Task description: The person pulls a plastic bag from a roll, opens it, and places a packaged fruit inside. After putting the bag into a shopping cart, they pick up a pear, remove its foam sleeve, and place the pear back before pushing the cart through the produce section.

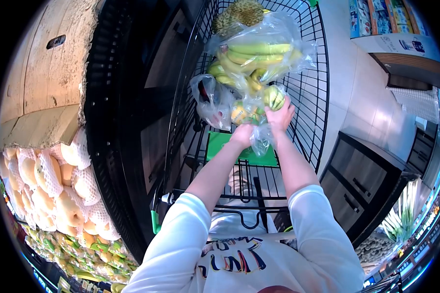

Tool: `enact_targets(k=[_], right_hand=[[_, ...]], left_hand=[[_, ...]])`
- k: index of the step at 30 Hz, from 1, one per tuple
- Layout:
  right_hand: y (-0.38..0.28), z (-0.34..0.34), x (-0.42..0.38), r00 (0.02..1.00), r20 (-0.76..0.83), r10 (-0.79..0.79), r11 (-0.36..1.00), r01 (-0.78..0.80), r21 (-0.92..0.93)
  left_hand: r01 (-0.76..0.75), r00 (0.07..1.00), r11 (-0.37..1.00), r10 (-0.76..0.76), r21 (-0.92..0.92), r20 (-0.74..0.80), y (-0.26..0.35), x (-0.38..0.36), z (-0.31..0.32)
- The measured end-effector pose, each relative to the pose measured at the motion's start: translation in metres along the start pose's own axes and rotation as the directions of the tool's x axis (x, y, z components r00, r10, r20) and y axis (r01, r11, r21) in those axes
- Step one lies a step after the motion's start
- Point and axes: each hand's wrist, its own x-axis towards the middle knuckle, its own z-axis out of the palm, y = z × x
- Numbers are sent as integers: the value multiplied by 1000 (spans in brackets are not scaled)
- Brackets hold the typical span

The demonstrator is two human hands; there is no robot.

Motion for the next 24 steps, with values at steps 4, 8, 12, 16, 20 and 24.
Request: enact_targets(k=[4, 8, 12, 16, 20, 24], right_hand=[[-4, 5, 12, 995, 81, 59, 998, -57, -34], [-8, 8, 36, 957, 220, 189, 979, -167, -114], [-18, 4, 41, 936, 257, 240, 963, -196, -185], [-14, 1, 40, 932, 278, 231, 965, -182, -190], [-23, -9, 37, 937, 259, 235, 960, -181, -215], [-31, -13, 28, 953, 228, 201, 960, -146, -238]], left_hand=[[187, 982, 981, -188, -59, -10, -2, 12, 4], [392, 911, 907, -406, -152, -77, -15, 17, -2], [524, 813, 813, -566, -254, -133, -10, 17, -14], [491, 870, 867, -485, 86, -88, 3, 2, -33], [250, 960, 867, -280, 432, 5, 9, -2, -46], [220, 966, 841, -259, 494, 10, 16, 0, -49]])
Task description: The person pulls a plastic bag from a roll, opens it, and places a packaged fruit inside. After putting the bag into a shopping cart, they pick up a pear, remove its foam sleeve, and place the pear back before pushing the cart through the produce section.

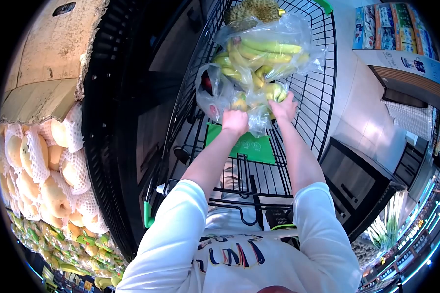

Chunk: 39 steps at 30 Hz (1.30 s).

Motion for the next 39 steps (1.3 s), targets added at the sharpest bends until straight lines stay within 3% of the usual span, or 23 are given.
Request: enact_targets(k=[3, 6, 7, 11, 13, 14, 16, 18, 20, 22, 24, 26, 27, 28, 29, 30, 33, 36, 39], right_hand=[[4, 4, 1, 999, -8, -47, 999, 47, -24], [10, 14, 8, 997, -13, -81, 997, 81, -8], [13, 14, 9, 996, -7, -87, 996, 87, 3], [24, 17, 5, 989, -51, -140, 984, 144, 103], [43, 20, 7, 968, -137, -209, 936, 239, 260], [51, 22, 8, 953, -184, -240, 898, 290, 332], [56, 13, -13, 921, -287, -264, 887, 348, 303], [67, 18, -23, 913, -321, -251, 884, 351, 307], [73, 19, -44, 876, -332, -349, 843, 448, 296], [82, 14, -67, 895, -123, -428, 847, 445, 292], [96, 3, -90, 735, 61, -675, 702, 615, 359], [100, -27, -118, 567, 277, -776, 629, 733, 260], [96, -49, -131, 553, 425, -717, 682, 681, 266], [94, -71, -146, 519, 564, -642, 735, 625, 261], [96, -87, -158, 481, 591, -647, 712, 658, 244], [102, -98, -169, 476, 566, -673, 692, 676, 254], [106, -138, -204, 428, 510, -746, 608, 750, 260], [112, -157, -234, 348, 396, -850, 458, 859, 228], [111, -169, -256, 355, 304, -884, 424, 882, 206]], left_hand=[[46, 999, 998, -46, -47, -3, 3, 10, 18], [158, 958, 874, -248, -459, -143, 4, 21, 35], [166, 957, 844, -263, -509, -123, 2, 25, 38], [103, 923, 756, -315, -646, -221, -12, 33, 46], [80, 918, 707, -326, -702, -224, -21, 33, 36], [173, 883, 676, -429, -717, -191, -21, 28, 27], [187, 849, 628, -491, -755, -198, -31, 27, 22], [203, 921, 718, -371, -666, -119, -35, 15, 9], [158, 964, 802, -252, -576, -87, -33, 8, 10], [65, 985, 874, -133, -482, -109, -33, 6, 24], [25, 1000, 947, -29, -320, -7, -29, -12, 16], [-33, 999, 967, 40, -252, 21, -29, -41, -2], [-94, 992, 975, 109, -200, 66, -37, -45, -3], [-65, 992, 981, 84, -185, 96, -42, -52, -2], [-36, 991, 985, 56, -167, 120, -47, -57, -2], [-4, 989, 989, 26, -147, 144, -51, -64, -5], [-110, 987, 991, 118, -74, 113, -68, -95, -12], [-113, 986, 987, 126, -116, 112, -54, -173, -58], [-158, 986, 967, 144, -199, -86, -44, -261, -81]])
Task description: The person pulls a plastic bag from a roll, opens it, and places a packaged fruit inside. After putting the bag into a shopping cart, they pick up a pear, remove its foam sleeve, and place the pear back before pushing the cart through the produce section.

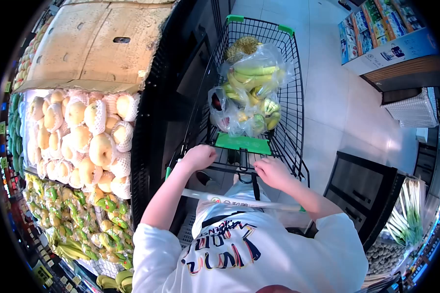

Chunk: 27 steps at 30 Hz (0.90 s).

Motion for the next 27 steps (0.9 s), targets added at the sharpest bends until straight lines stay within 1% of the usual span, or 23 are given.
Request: enact_targets(k=[1, 2, 3, 4, 5, 7, 8, 9, 10, 11, 13, 15, 16, 18, 19, 20, 21, 22, 23, 24, 25, 27], right_hand=[[-6, -4, 0, 1000, -8, -4, 1000, 5, 17], [-12, -7, -2, 1000, -11, -6, 999, 6, 36], [-19, -7, -7, 1000, -9, -4, 998, 5, 57], [-25, -6, -11, 1000, -27, 9, 999, -7, 46], [-26, -2, -16, 998, -62, -3, 999, 5, 42], [-25, 8, -23, 991, -134, -29, 999, 32, 27], [-30, 7, -28, 996, -87, 35, 999, -33, 18], [-35, 9, -32, 989, -149, 20, 1000, -22, -11], [-41, 12, -37, 978, -207, 5, 999, -14, -41], [-49, 14, -41, 964, -266, -13, 997, -7, -73], [-69, 20, -51, 854, -502, -138, 975, 28, -221], [-82, 24, -69, 832, -505, -227, 956, 91, -280], [-87, 29, -81, 886, -410, -217, 954, 102, -283], [-93, 39, -102, 959, -212, -186, 949, 120, -290], [-94, 48, -111, 967, -218, -133, 959, 71, -274], [-92, 58, -118, 971, -223, -80, 966, 21, -257], [-87, 65, -122, 973, -231, -28, 970, -29, -243], [-76, 67, -123, 979, -195, 55, 950, -112, -291], [-71, 67, -120, 971, -162, 175, 917, -221, -332], [-68, 66, -115, 946, -140, 293, 869, -325, -373], [-66, 67, -112, 904, -120, 411, 806, -422, -416], [-63, 73, -112, 911, -163, 378, 781, -408, -473]], left_hand=[[8, 997, 1000, -6, 19, -77, 13, -25, -12], [-20, 980, 1000, 24, 21, -198, 21, -49, -19], [-47, 949, 999, 52, 22, -312, 31, -74, -21], [-25, 913, 998, 45, 55, -406, 45, -97, -27], [-77, 835, 997, 58, -13, -547, 50, -114, -24], [-141, 643, 980, -17, -140, -766, 56, -149, -8], [-167, 567, 958, -101, -235, -818, 59, -165, 5], [-205, 487, 923, -191, -324, -852, 60, -181, 19], [-290, 460, 852, -275, -435, -844, 55, -196, 39], [-316, 473, 765, -386, -561, -792, 46, -210, 62], [-315, 478, 745, -410, -588, -777, 53, -237, 83], [-262, 527, 683, -491, -682, -694, 37, -255, 117], [-182, 538, 674, -541, -716, -646, 21, -261, 138], [-51, 596, 588, -631, -807, -497, -14, -276, 179], [6, 620, 546, -659, -838, -426, -31, -283, 200], [79, 600, 558, -689, -826, -407, -42, -290, 216], [69, 596, 478, -724, -876, -348, -65, -290, 244], [59, 592, 392, -754, -918, -284, -95, -287, 282], [51, 589, 304, -778, -951, -218, -120, -287, 313], [32, 598, 156, -794, -987, -106, -135, -288, 331], [49, 571, 169, -813, -984, -111, -153, -286, 356], [85, 509, 183, -853, -979, -115, -183, -287, 406]])
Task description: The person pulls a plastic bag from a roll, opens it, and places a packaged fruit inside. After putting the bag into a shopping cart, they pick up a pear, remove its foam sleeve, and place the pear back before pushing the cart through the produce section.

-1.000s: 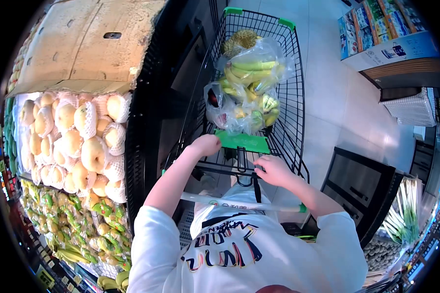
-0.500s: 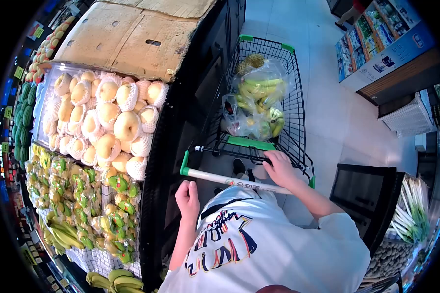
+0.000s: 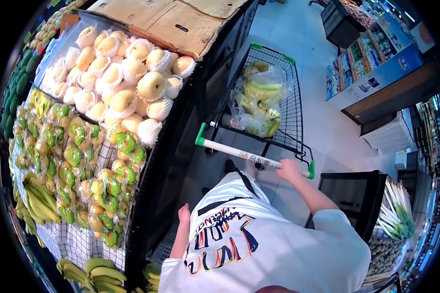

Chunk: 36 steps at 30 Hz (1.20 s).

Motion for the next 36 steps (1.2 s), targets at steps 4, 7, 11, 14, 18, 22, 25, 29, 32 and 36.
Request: enact_targets(k=[4, 7, 11, 14, 18, 22, 25, 29, 32, 36], right_hand=[[-8, 2, 2, 999, -2, 51, 997, -51, -66], [-9, 1, 3, 997, 79, 15, 996, -7, -90], [-1, 0, 4, 983, 159, -96, 987, 115, -110], [5, 7, 6, 975, 138, -174, 980, 185, -68], [0, 4, 2, 984, 143, -102, 995, 102, 8], [-5, -2, 3, 983, 184, 6, 999, 1, -39], [-18, -9, -11, 997, 72, 37, 999, -37, 7], [-7, 21, -10, 993, -117, -31, 999, 33, 19], [-17, 24, -19, 984, -160, -81, 996, 86, 25], [-18, 31, -15, 994, -83, -67, 998, 66, -22]], left_hand=[[-271, 955, 532, 251, 802, 157, -115, 26, -28], [-222, 974, 592, 95, 775, 207, -136, -3, -37], [-24, 996, 814, -34, 581, 88, -149, -41, -36], [61, 998, 927, -54, 370, -29, -151, -51, -31], [268, 963, 916, -243, 300, -116, -133, -27, -17], [106, 993, 984, -114, 141, 44, -83, -8, -14], [-147, 989, 932, 148, 332, 23, -27, -4, -20], [-335, 942, 869, 318, 366, 107, 77, -22, -2], [-797, 551, 509, 833, 326, 47, 197, -92, 9], [-974, -92, -155, 938, 167, 334, 284, -125, 47]])
